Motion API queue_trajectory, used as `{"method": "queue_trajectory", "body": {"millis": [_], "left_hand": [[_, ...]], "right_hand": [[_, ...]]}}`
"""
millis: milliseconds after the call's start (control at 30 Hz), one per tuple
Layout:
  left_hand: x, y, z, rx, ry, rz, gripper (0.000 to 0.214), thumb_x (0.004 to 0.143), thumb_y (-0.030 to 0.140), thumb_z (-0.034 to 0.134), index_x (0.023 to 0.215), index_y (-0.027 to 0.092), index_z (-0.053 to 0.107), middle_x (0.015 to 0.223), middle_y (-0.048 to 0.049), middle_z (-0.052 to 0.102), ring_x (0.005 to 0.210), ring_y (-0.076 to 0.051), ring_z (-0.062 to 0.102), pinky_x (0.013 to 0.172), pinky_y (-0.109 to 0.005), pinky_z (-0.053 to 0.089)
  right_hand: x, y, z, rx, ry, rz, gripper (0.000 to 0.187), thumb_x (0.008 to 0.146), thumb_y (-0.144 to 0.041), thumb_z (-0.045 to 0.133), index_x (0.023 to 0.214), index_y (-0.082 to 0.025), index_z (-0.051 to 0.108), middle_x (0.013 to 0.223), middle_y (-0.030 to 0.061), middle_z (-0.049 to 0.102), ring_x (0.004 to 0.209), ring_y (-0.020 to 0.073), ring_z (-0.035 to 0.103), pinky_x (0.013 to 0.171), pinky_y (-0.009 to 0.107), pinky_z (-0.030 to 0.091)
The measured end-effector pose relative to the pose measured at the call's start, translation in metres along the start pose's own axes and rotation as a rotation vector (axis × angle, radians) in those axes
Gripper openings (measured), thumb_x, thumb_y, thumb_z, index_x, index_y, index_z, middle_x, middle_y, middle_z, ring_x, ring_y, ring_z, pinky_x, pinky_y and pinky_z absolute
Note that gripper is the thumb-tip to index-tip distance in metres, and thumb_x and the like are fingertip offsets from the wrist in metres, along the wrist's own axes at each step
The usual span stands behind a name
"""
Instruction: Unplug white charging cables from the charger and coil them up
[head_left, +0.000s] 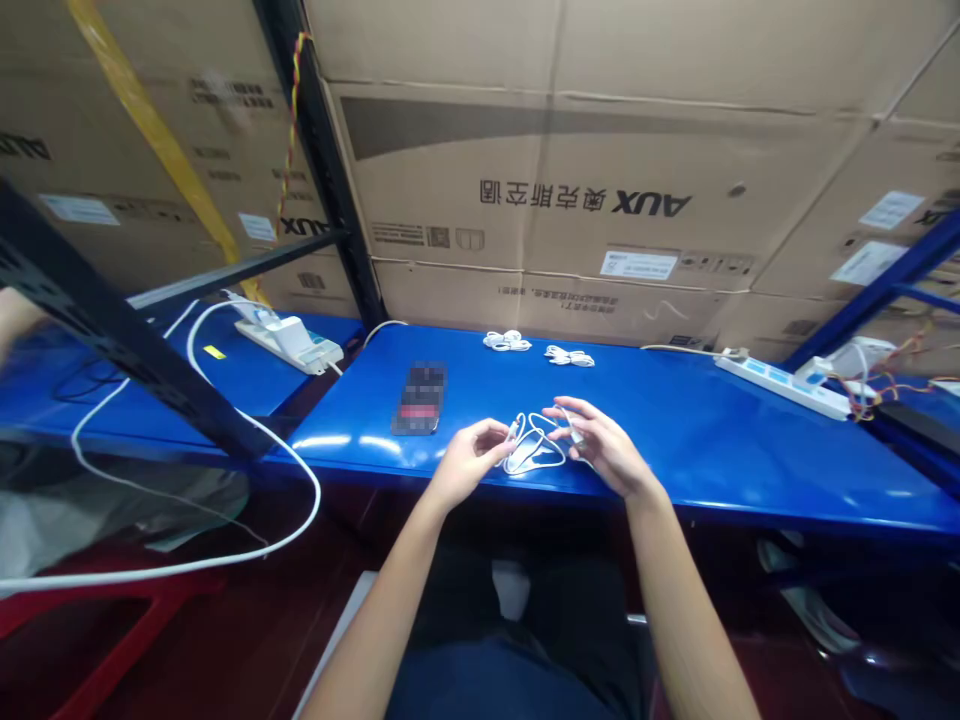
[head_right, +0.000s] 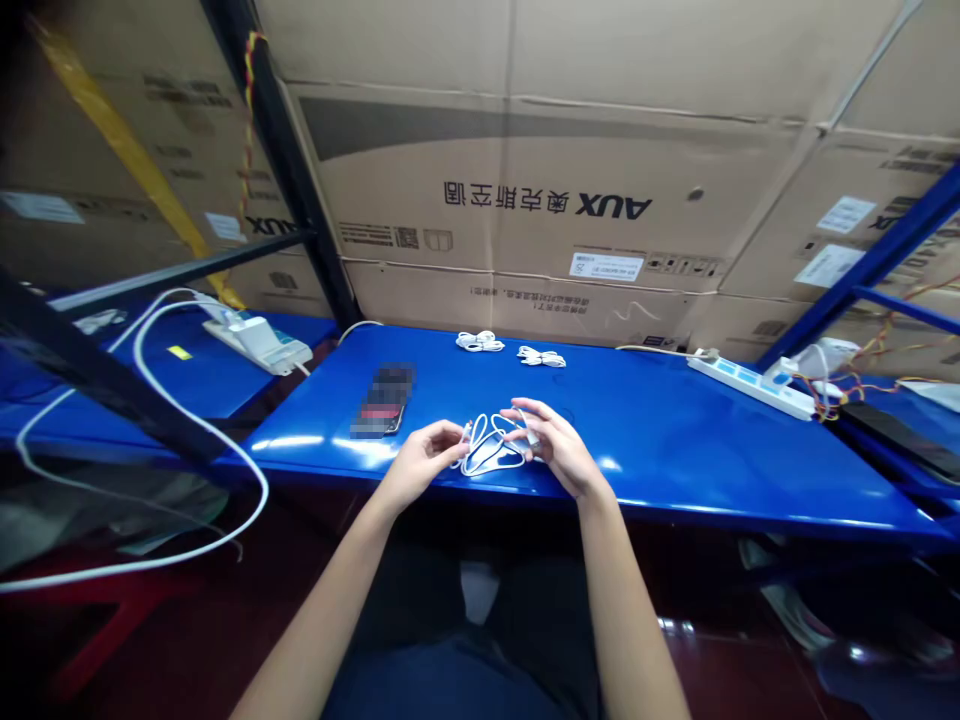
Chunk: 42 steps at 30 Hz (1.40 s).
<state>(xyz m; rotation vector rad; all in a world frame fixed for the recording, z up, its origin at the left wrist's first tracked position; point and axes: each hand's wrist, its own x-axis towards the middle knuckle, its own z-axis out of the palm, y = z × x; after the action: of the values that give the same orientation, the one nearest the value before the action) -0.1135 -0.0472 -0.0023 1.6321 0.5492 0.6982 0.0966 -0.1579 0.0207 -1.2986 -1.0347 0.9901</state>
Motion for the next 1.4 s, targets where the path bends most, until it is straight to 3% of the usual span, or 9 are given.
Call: {"method": "queue_trajectory", "body": {"millis": [200,367,500,667,800,900,1000,1233,1400], "left_hand": [[-0.001,-0.001,0.001,0.074,-0.006,0.032,0.028,0.089,0.045,0.068,0.095,0.017,0.067,0.091,-0.0045,0.072,0.083,-0.02,0.069,0.077,-0.031,0.055],[-0.005,0.007,0.004,0.19,-0.055,0.076,0.028,0.095,0.044,0.059,0.1,0.018,0.068,0.095,-0.0056,0.075,0.086,-0.022,0.071,0.079,-0.032,0.056],[-0.009,0.011,0.009,0.338,-0.065,0.12,0.03,0.101,0.041,0.049,0.1,0.021,0.07,0.099,-0.0055,0.076,0.093,-0.023,0.069,0.085,-0.034,0.055],[-0.007,0.003,0.016,0.541,0.035,0.164,0.03,0.103,0.034,0.041,0.097,0.021,0.067,0.101,-0.0091,0.07,0.1,-0.027,0.063,0.093,-0.04,0.049],[-0.003,-0.002,0.017,0.625,0.091,0.175,0.032,0.105,0.029,0.034,0.099,0.02,0.064,0.1,-0.0108,0.068,0.099,-0.027,0.063,0.091,-0.041,0.048],[-0.004,-0.002,0.016,0.645,0.096,0.175,0.032,0.105,0.029,0.034,0.097,0.021,0.063,0.094,-0.0091,0.068,0.093,-0.027,0.063,0.087,-0.04,0.048],[-0.006,0.001,0.014,0.641,0.077,0.182,0.031,0.105,0.031,0.035,0.096,0.021,0.063,0.095,-0.0082,0.068,0.092,-0.026,0.063,0.085,-0.037,0.048],[-0.008,0.008,0.01,0.592,0.058,0.155,0.033,0.105,0.035,0.037,0.097,0.022,0.067,0.094,-0.006,0.071,0.089,-0.025,0.066,0.081,-0.034,0.048],[-0.009,0.007,0.013,0.585,0.064,0.154,0.032,0.104,0.036,0.039,0.095,0.023,0.067,0.093,-0.0056,0.071,0.088,-0.025,0.065,0.08,-0.033,0.046]], "right_hand": [[0.014,-0.009,-0.015,-0.127,-0.049,0.028,0.023,0.088,-0.04,0.068,0.104,-0.023,0.064,0.091,0.0025,0.07,0.086,0.0192,0.067,0.076,0.03,0.053],[0.038,-0.01,-0.016,-0.178,-0.182,0.125,0.016,0.084,-0.028,0.068,0.098,-0.022,0.066,0.077,0.0008,0.071,0.066,0.0175,0.066,0.069,0.033,0.058],[0.044,-0.008,-0.004,-0.107,-0.247,0.138,0.026,0.087,-0.032,0.06,0.11,-0.02,0.065,0.102,0.0103,0.075,0.097,0.024,0.074,0.087,0.039,0.061],[0.033,-0.006,0.0,-0.188,-0.262,0.066,0.047,0.093,-0.031,0.053,0.139,-0.023,0.054,0.145,0.0118,0.059,0.125,0.0246,0.063,0.098,0.04,0.058],[0.023,-0.01,-0.014,-0.445,-0.241,-0.016,0.046,0.098,-0.035,0.051,0.142,-0.024,0.055,0.139,0.0129,0.063,0.109,0.0263,0.07,0.086,0.041,0.062],[0.019,-0.01,-0.026,-0.702,-0.213,-0.112,0.03,0.096,-0.032,0.055,0.119,-0.023,0.073,0.112,0.0116,0.074,0.096,0.0268,0.071,0.086,0.042,0.058],[0.014,-0.008,-0.037,-0.928,-0.192,-0.224,0.02,0.091,-0.022,0.059,0.098,-0.024,0.078,0.113,0.0103,0.07,0.098,0.0269,0.067,0.089,0.041,0.054],[0.001,-0.005,-0.051,-1.247,-0.156,-0.428,0.053,0.095,-0.004,0.042,0.133,-0.032,0.066,0.138,0.0096,0.06,0.115,0.0294,0.062,0.087,0.041,0.054],[0.002,-0.008,-0.049,-1.404,-0.359,-0.587,0.07,0.091,0.004,0.049,0.137,-0.047,0.059,0.152,-0.0016,0.052,0.121,0.0265,0.06,0.095,0.041,0.05]]}}
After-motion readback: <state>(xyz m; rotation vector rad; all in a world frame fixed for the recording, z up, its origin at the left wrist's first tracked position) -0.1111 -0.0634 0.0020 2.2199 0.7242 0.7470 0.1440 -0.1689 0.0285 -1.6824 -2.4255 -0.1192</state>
